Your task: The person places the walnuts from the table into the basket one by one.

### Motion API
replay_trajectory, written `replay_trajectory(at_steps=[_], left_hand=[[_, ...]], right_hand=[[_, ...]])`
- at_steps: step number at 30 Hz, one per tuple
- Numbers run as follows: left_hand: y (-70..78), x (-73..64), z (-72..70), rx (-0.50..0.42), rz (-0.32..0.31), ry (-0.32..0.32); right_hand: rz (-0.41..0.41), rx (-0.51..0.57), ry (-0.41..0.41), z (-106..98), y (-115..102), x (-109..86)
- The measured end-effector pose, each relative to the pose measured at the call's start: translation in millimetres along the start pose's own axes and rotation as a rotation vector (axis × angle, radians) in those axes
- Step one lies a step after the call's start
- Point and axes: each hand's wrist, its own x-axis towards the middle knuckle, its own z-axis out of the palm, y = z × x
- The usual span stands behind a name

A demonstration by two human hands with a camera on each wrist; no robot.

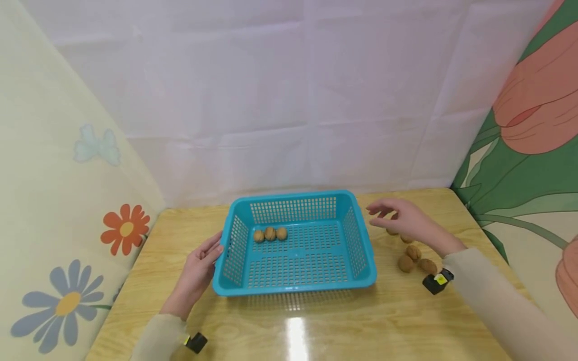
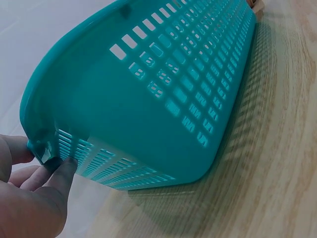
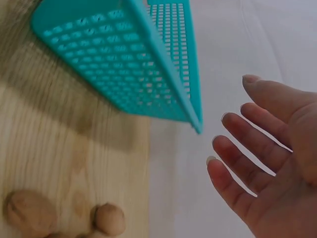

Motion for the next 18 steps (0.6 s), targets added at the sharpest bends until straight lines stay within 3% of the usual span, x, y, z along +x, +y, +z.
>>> replay_trajectory(at_steps=[10, 18], left_hand=[[0.9, -0.6, -0.3, -0.01, -0.009, -0.006], [0.5, -0.9, -0.1, -0.014, -0.011, -0.003]], right_hand=[[-0.046, 0.012, 0.041, -7.6, 51.8, -46.2], [0.009, 0.024, -0.019, -8.5, 87.7, -79.2]])
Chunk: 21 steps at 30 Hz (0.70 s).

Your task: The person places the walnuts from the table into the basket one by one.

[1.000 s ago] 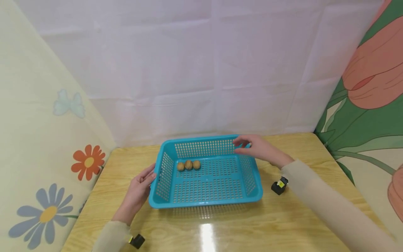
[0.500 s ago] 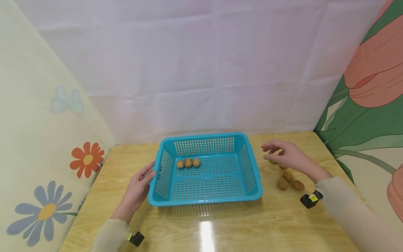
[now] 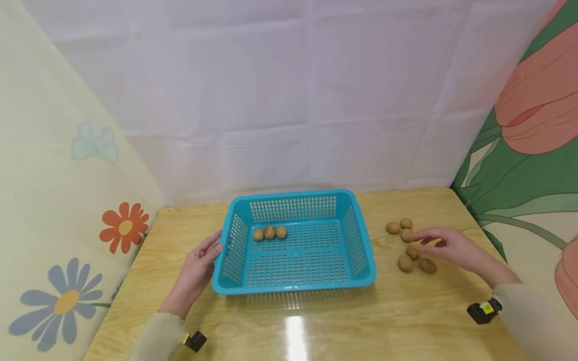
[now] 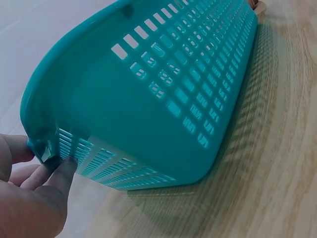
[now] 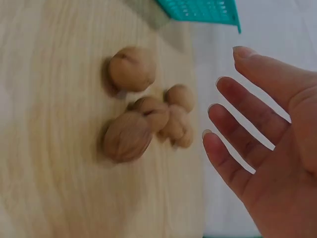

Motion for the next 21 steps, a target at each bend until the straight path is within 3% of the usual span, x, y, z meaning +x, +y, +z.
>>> replay_trajectory(at_steps=[7, 13, 21], left_hand=[[-0.5, 1.9, -0.3, -0.011, -0.008, 0.002], [-0.3, 2.7, -0.1, -0.027, -0.008, 0.003], [-0.9, 2.5, 0.0, -0.032, -0.019, 0.008]], right_hand=[[0.06, 0.089, -0.062, 1.5, 32.3, -24.6], [0.022, 0.128, -0.121, 9.1, 54.5, -35.7], [-0.046, 0.11, -0.127, 18.7, 59.2, -35.6]])
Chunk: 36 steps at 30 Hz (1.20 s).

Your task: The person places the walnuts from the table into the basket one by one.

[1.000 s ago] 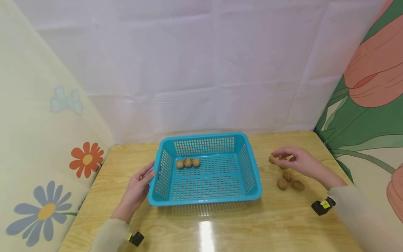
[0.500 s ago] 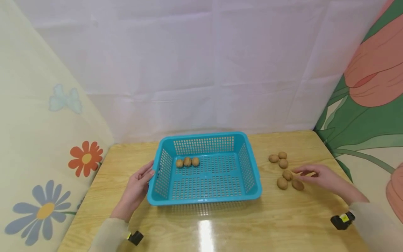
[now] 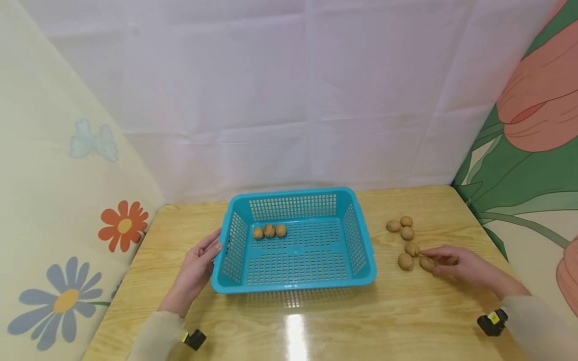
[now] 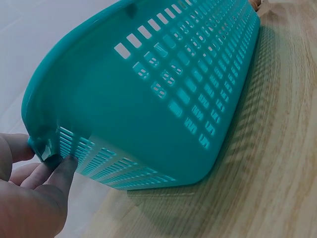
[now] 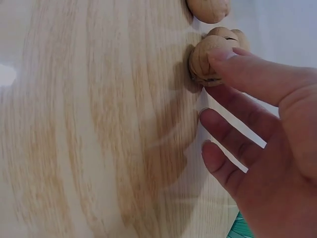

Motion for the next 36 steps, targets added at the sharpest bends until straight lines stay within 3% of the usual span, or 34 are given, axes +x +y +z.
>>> replay_trajectory(at_steps=[6, 15, 20, 24, 31, 36], left_hand=[[0.2, 0.4, -0.1, 0.007, -0.003, -0.001], [0.4, 0.5, -0.4, 0.01, 0.003, -0.014], [1.1, -0.6, -0.9, 0.011, -0.003, -0.012], [2.3, -1.0, -0.5, 0.017, -0.005, -0.011], [3.2, -1.7, -0.2, 0.023, -0.006, -0.014], [2.6, -1.4, -0.6, 0.017, -0.006, -0.011]], right_hand=[[-0.001, -0.007, 0.011, 3.4, -0.8, 1.1], [0.041, -0.032, 0.101, 4.9, -6.8, 0.7], [0.058, -0.027, 0.156, -0.4, -24.3, 9.3], [0.091, -0.031, 0.164, -6.3, -42.0, 17.6], [0.059, -0.081, 0.177, -13.6, -66.2, 38.0], [0.083, -0.066, 0.159, -15.9, -81.8, 55.2]])
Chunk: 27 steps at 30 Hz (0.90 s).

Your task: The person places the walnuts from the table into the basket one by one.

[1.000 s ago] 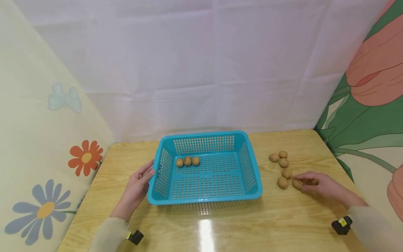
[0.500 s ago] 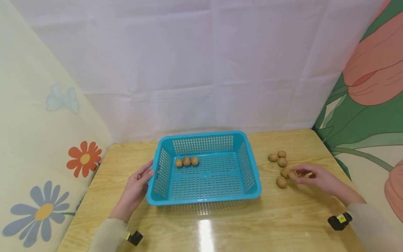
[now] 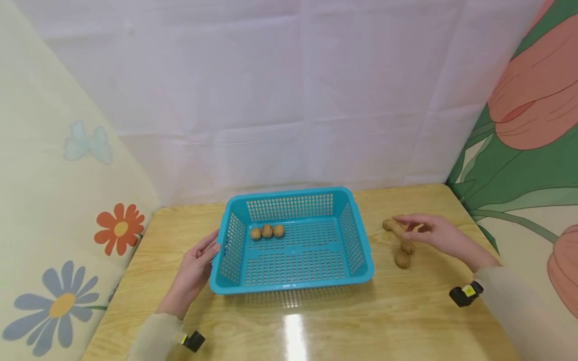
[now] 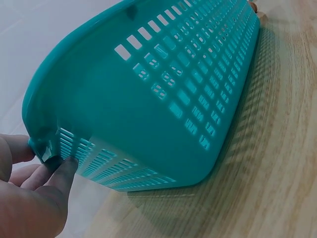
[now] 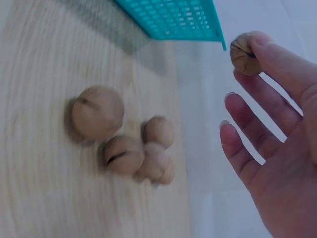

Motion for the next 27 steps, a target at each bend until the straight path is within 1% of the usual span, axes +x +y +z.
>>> replay_trajectory(at_steps=[2, 6, 12, 15, 21, 27], left_hand=[[-0.9, 0.0, 0.0, 0.0, -0.001, 0.002], [-1.8, 0.4, -0.3, -0.007, -0.004, 0.004], [-2.1, 1.9, -1.0, -0.021, -0.005, 0.004], [-2.5, 1.9, -1.2, -0.024, -0.003, 0.002], [-3.5, 2.3, -0.8, -0.025, 0.0, 0.0], [-2.6, 2.8, -0.8, -0.025, -0.007, 0.01]], right_hand=[[0.01, 0.002, -0.004, 0.7, -7.2, 5.4], [0.004, -0.019, -0.001, 2.5, -20.0, 17.3], [0.045, 0.003, -0.084, 4.0, -36.8, 40.3], [0.046, 0.013, -0.108, 6.0, -47.7, 53.4], [0.029, 0.015, -0.133, 15.0, -66.7, 76.9], [-0.027, 0.003, -0.155, 30.5, -79.7, 102.0]])
